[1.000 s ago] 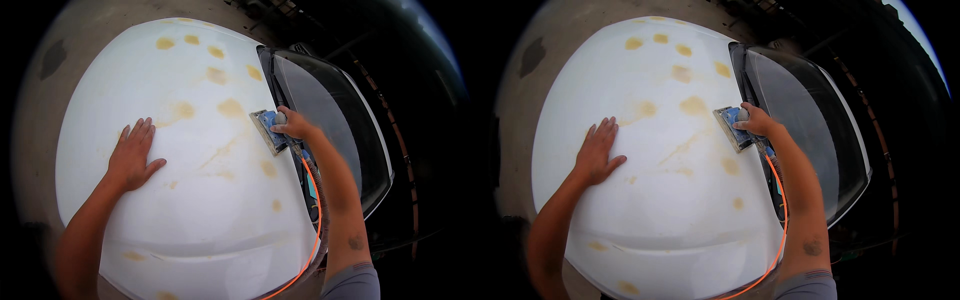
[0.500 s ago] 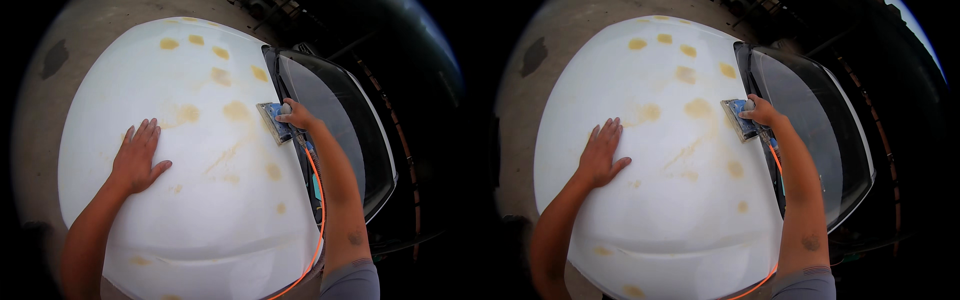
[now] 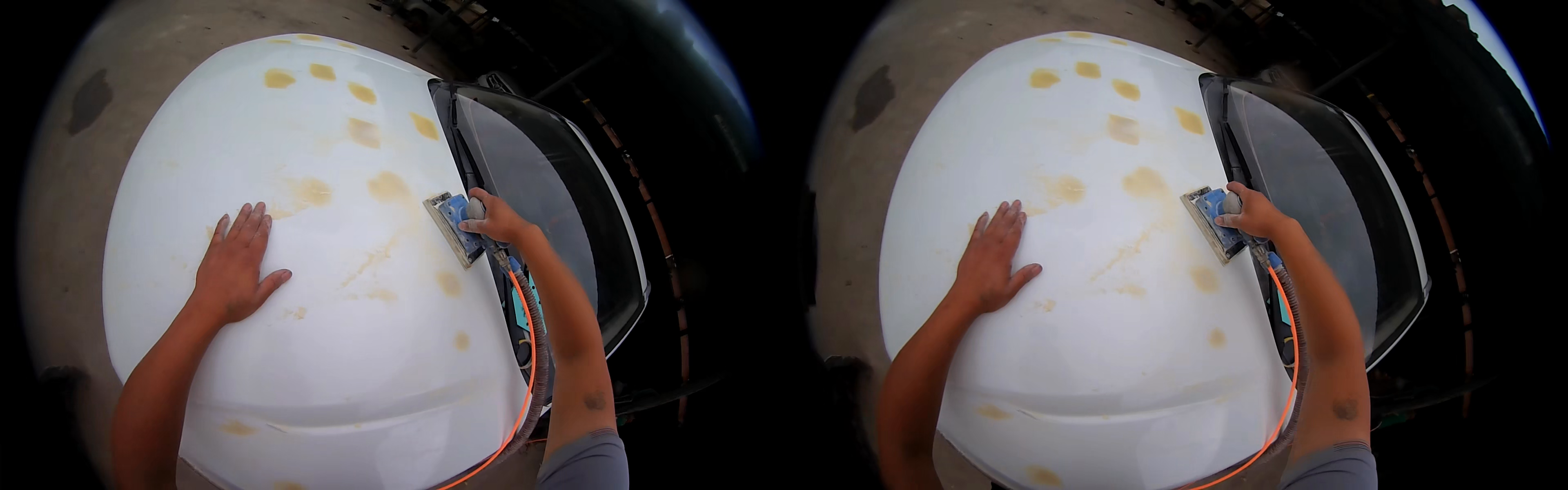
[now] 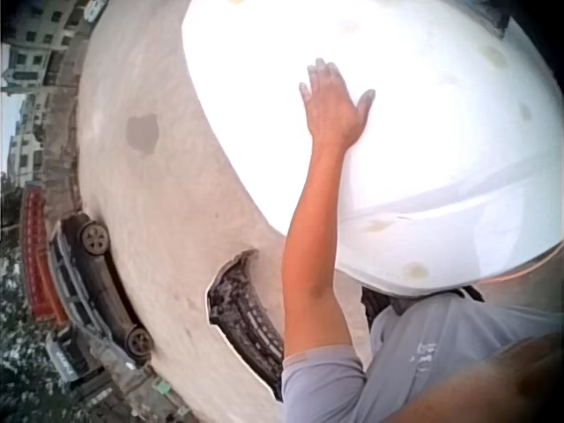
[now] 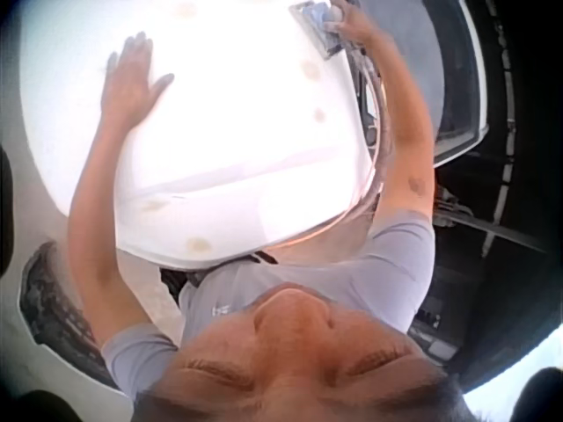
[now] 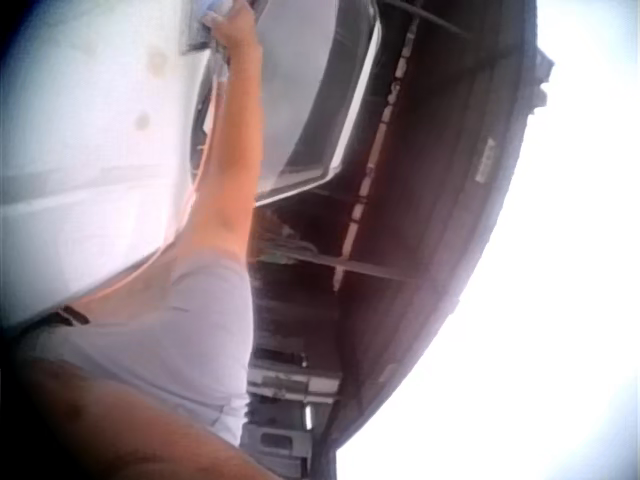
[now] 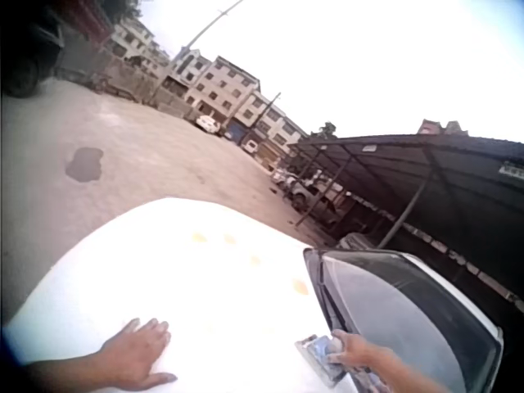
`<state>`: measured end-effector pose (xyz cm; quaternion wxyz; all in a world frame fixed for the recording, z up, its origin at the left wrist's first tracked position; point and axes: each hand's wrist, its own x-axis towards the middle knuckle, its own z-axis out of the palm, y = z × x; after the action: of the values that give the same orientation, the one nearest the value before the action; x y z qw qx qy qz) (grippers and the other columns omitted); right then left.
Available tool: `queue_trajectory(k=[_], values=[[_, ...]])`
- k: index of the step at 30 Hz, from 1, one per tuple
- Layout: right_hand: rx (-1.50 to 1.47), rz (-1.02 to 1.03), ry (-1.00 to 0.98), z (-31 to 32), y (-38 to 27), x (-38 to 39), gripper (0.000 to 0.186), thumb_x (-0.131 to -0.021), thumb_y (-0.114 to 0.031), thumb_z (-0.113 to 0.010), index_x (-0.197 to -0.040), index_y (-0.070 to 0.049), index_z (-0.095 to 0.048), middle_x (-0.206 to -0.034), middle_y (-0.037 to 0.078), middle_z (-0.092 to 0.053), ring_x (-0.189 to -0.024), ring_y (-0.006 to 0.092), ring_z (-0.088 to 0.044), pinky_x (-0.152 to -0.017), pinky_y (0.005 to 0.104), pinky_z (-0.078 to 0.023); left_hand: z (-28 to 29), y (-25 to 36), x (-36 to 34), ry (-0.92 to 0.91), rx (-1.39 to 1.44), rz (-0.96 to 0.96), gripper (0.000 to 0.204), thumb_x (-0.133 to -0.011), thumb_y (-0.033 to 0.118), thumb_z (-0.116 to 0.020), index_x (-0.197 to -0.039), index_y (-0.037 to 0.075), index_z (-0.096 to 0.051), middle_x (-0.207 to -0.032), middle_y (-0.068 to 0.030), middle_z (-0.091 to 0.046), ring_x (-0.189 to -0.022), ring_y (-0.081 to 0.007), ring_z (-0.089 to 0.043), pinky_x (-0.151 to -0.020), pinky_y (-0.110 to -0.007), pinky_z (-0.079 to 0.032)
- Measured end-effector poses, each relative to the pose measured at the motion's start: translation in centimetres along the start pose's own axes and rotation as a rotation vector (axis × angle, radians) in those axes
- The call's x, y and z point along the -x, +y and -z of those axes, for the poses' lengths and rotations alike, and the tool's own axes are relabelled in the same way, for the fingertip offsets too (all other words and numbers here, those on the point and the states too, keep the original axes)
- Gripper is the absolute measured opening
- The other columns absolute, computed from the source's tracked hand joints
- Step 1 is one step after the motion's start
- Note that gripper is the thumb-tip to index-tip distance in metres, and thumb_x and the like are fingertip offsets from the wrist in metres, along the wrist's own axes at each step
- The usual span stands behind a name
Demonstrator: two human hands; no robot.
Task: The person uses a pneumatic sanding block to sand the hood of a white car. They move the sander across multiple yellowish spots on the hood surface, occasionally pausing to touch the surface with their hand.
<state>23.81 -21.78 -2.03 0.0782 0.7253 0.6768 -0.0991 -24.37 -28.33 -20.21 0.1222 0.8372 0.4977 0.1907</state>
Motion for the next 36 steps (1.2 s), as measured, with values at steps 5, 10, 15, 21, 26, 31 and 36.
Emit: queue_trajectory(k=[5, 10, 15, 21, 26, 31, 36], values=[[-0.027, -0.029, 0.044, 1.0, 0.3, -3.4, 0.097, -0.082, -0.040, -0.090, -0.157, 0.000, -0.042, -0.142, 0.029, -0.061, -0.130, 0.0401, -0.063, -0.113, 0.0428, -0.047, -0.4, 0.5, -0.5, -0.024, -0.021, -0.009, 0.083, -0.102, 0.050, -0.059, -0.161, -0.004, -0.033, -0.172, -0.0182, -0.027, -0.162, -0.0315, -0.019, -0.132, -0.050, -0.012], [0.031, 0.008, -0.057, 0.0, -2.4, 1.8, 0.096, -0.083, -0.040, -0.089, -0.157, -0.001, -0.041, -0.140, 0.030, -0.062, -0.130, 0.0406, -0.063, -0.112, 0.0428, -0.047, -0.2, -0.3, 0.1, -0.008, -0.026, 0.032, 0.083, -0.101, 0.047, -0.062, -0.161, -0.003, -0.033, -0.172, -0.0185, -0.027, -0.162, -0.0317, -0.019, -0.132, -0.049, -0.012], [0.008, 0.004, -0.053, -0.1, -0.4, 2.9, 0.096, -0.084, -0.040, -0.088, -0.157, 0.001, -0.040, -0.140, 0.031, -0.062, -0.130, 0.0414, -0.062, -0.112, 0.0431, -0.047, 0.0, 0.1, 0.2, -0.008, -0.047, 0.037, 0.084, -0.101, 0.047, -0.062, -0.162, -0.002, -0.032, -0.172, -0.0181, -0.026, -0.162, -0.0315, -0.019, -0.132, -0.049, -0.011], [-0.009, -0.004, 0.080, 0.5, -2.9, -4.4, 0.097, -0.082, -0.041, -0.088, -0.157, 0.001, -0.042, -0.140, 0.031, -0.062, -0.131, 0.0407, -0.062, -0.112, 0.0425, -0.048, -0.5, 0.5, -0.2, -0.009, -0.017, 0.001, 0.084, -0.101, 0.048, -0.061, -0.161, -0.003, -0.033, -0.172, -0.0181, -0.027, -0.162, -0.0321, -0.018, -0.132, -0.049, -0.011], [0.014, 0.158, -0.053, 0.0, -11.5, -3.8, 0.096, -0.083, -0.041, -0.087, -0.157, 0.000, -0.042, -0.143, 0.031, -0.060, -0.132, 0.0393, -0.061, -0.113, 0.0420, -0.046, 0.4, -0.2, 0.0, -0.025, -0.032, 0.042, 0.083, -0.102, 0.047, -0.061, -0.161, -0.004, -0.033, -0.172, -0.0185, -0.027, -0.162, -0.0319, -0.018, -0.132, -0.049, -0.011], [-0.007, 0.069, -0.001, -0.1, -10.1, -4.1, 0.097, -0.083, -0.041, -0.087, -0.158, 0.000, -0.042, -0.145, 0.031, -0.058, -0.131, 0.0397, -0.062, -0.114, 0.0419, -0.046, -0.1, -0.2, 0.2, -0.044, -0.054, 0.017, 0.083, -0.105, 0.054, -0.051, -0.162, -0.003, -0.031, -0.173, -0.0167, -0.026, -0.162, -0.0295, -0.017, -0.133, -0.048, -0.012], [-0.001, 0.078, 0.014, 0.3, -10.4, -4.7, 0.095, -0.082, -0.037, -0.087, -0.156, 0.002, -0.043, -0.140, 0.031, -0.062, -0.130, 0.0392, -0.062, -0.112, 0.0414, -0.047, -0.3, 0.0, -0.3, -0.025, 0.006, 0.015, 0.084, -0.102, 0.050, -0.058, -0.160, -0.005, -0.034, -0.172, -0.0191, -0.027, -0.162, -0.0319, -0.018, -0.132, -0.049, -0.012]])
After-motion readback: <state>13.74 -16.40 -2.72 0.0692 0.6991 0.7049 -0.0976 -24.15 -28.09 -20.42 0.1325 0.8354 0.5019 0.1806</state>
